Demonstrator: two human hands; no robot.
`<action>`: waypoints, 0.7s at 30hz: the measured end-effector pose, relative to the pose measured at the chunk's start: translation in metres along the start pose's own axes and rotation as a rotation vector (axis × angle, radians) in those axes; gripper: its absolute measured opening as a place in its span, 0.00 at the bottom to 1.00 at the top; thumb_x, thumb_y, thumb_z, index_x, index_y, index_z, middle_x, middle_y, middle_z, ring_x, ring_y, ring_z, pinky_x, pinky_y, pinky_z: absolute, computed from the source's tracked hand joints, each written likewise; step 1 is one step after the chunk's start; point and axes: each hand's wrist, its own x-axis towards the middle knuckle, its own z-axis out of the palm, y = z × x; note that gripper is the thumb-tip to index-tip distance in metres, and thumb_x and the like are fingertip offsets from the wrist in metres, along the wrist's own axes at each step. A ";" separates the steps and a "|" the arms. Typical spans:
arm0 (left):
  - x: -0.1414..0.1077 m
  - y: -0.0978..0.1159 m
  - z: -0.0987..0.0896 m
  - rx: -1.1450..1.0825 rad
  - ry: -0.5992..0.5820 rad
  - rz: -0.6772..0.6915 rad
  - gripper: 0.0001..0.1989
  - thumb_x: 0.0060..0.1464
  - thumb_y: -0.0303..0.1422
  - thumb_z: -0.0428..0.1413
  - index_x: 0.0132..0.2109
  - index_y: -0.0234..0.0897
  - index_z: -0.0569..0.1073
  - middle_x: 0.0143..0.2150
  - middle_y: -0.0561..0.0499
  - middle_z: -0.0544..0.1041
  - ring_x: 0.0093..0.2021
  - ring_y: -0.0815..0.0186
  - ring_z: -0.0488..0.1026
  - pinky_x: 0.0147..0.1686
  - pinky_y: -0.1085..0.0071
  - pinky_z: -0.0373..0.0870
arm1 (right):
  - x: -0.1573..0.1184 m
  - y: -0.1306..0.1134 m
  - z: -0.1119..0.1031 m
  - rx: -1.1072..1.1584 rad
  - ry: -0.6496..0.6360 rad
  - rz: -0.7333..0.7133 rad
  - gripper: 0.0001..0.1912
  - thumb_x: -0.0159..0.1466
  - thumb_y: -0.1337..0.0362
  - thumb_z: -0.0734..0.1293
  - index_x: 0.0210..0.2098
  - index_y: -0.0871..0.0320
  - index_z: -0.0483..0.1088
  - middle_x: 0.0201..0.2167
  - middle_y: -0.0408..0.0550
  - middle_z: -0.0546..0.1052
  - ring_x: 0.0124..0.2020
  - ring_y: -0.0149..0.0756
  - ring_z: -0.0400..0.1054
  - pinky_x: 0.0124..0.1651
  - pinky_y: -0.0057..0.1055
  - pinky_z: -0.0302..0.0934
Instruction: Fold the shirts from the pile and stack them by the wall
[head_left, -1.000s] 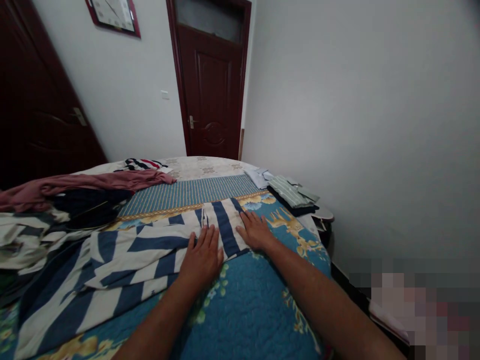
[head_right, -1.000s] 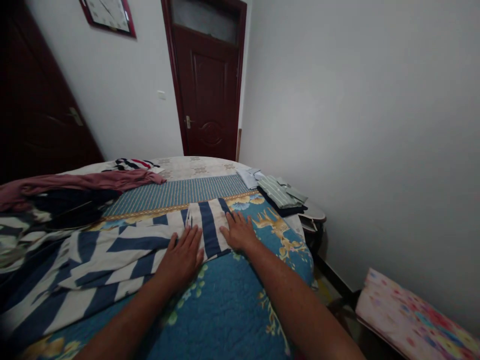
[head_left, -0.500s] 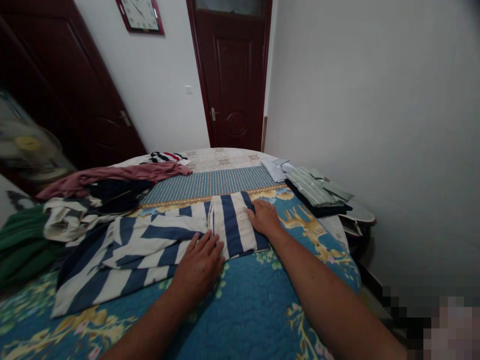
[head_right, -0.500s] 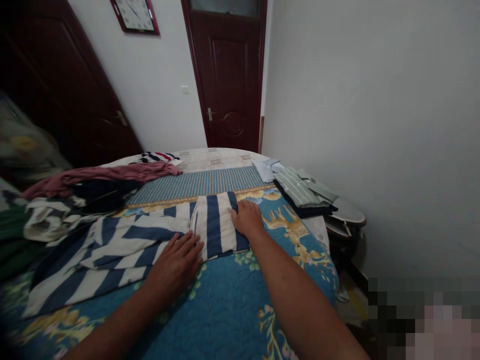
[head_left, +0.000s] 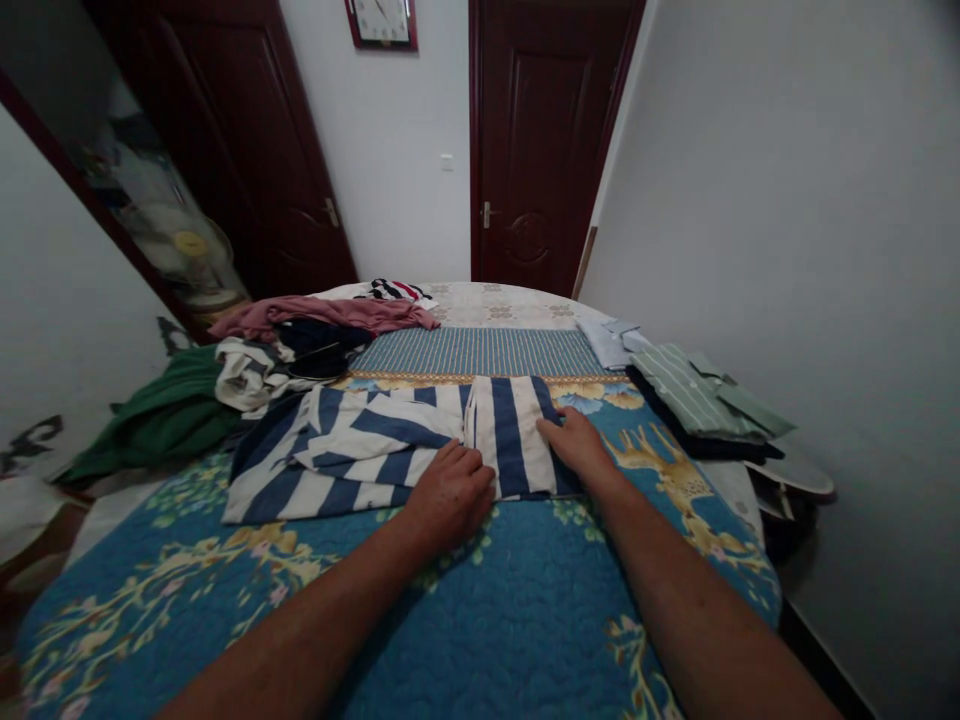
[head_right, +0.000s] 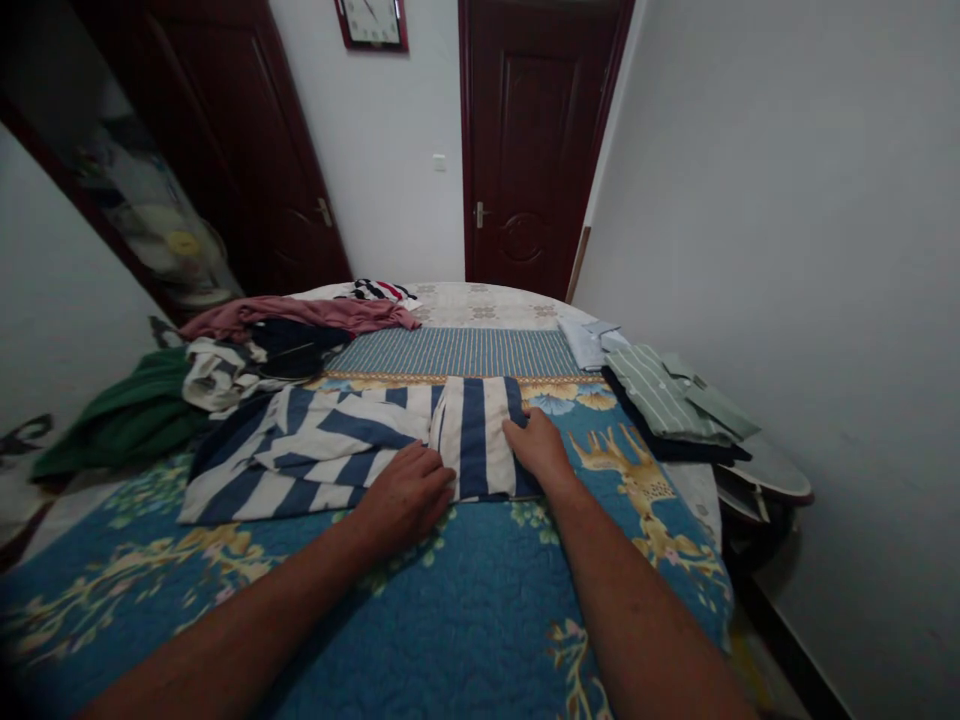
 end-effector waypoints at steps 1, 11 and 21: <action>0.000 -0.001 0.001 0.003 0.002 0.006 0.10 0.69 0.33 0.53 0.42 0.39 0.78 0.41 0.45 0.76 0.45 0.56 0.72 0.57 0.54 0.69 | 0.001 0.001 -0.002 0.070 -0.025 0.029 0.22 0.63 0.52 0.70 0.51 0.59 0.79 0.48 0.60 0.85 0.49 0.54 0.80 0.53 0.44 0.72; -0.011 -0.025 -0.005 -0.080 0.113 -0.031 0.11 0.70 0.33 0.52 0.41 0.39 0.80 0.39 0.45 0.80 0.44 0.57 0.76 0.51 0.60 0.70 | -0.001 0.006 -0.018 0.515 -0.184 0.073 0.20 0.56 0.57 0.70 0.48 0.56 0.78 0.43 0.52 0.86 0.41 0.47 0.82 0.43 0.39 0.76; -0.034 -0.114 -0.025 -0.252 0.336 -0.547 0.16 0.69 0.35 0.50 0.49 0.38 0.83 0.49 0.43 0.85 0.51 0.55 0.81 0.57 0.61 0.73 | -0.012 -0.002 -0.037 0.507 -0.324 0.158 0.23 0.60 0.56 0.67 0.53 0.55 0.78 0.42 0.55 0.87 0.41 0.51 0.84 0.47 0.47 0.78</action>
